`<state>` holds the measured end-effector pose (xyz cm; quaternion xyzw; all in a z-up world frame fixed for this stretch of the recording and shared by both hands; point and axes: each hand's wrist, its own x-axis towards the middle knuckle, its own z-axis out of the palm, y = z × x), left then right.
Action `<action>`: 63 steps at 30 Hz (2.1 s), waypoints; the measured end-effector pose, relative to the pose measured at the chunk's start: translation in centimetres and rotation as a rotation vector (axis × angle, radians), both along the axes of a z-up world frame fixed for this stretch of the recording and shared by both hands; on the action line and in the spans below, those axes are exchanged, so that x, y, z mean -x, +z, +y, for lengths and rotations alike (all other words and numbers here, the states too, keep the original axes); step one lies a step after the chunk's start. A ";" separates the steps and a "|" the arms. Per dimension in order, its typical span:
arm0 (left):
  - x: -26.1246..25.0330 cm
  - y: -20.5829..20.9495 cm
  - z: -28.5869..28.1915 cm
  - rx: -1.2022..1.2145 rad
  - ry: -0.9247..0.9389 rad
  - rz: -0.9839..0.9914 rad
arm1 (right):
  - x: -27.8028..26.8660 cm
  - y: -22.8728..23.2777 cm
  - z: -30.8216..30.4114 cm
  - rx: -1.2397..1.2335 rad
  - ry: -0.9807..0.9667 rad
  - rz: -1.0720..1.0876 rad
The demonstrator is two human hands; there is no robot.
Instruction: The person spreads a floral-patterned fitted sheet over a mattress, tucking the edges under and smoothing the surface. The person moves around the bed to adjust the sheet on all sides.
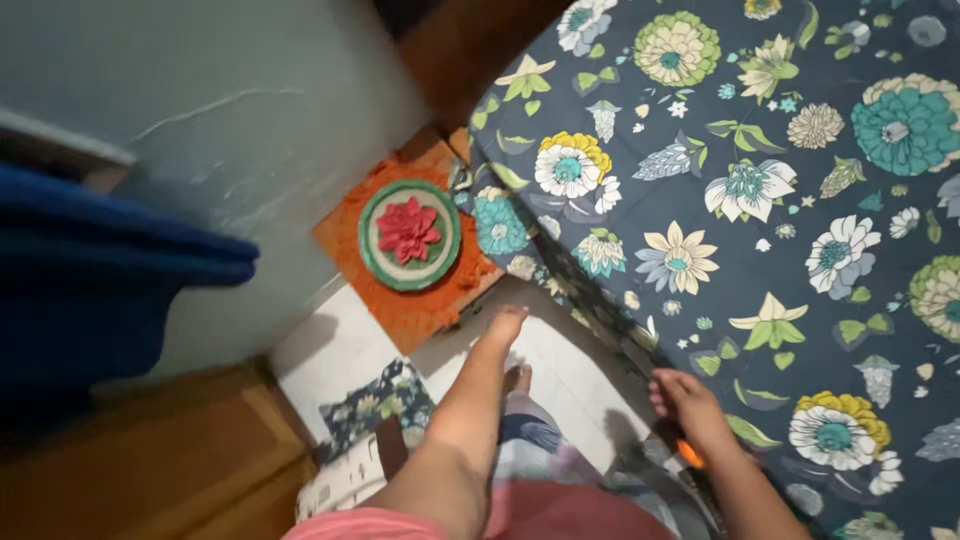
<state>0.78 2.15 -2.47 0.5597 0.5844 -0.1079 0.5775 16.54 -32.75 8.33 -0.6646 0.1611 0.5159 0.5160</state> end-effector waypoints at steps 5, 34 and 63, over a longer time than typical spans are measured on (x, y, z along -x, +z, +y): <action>-3.5 -5.3 1.7 0.182 0.231 0.033 | 6.5 2.3 -4.0 -0.065 -0.235 0.099; -9.8 24.1 14.9 0.892 0.422 -0.474 | 5.7 8.8 24.4 -0.401 -0.663 0.286; -7.2 20.0 6.8 0.496 0.398 -0.669 | 4.9 18.3 -19.8 -0.042 -1.539 -0.431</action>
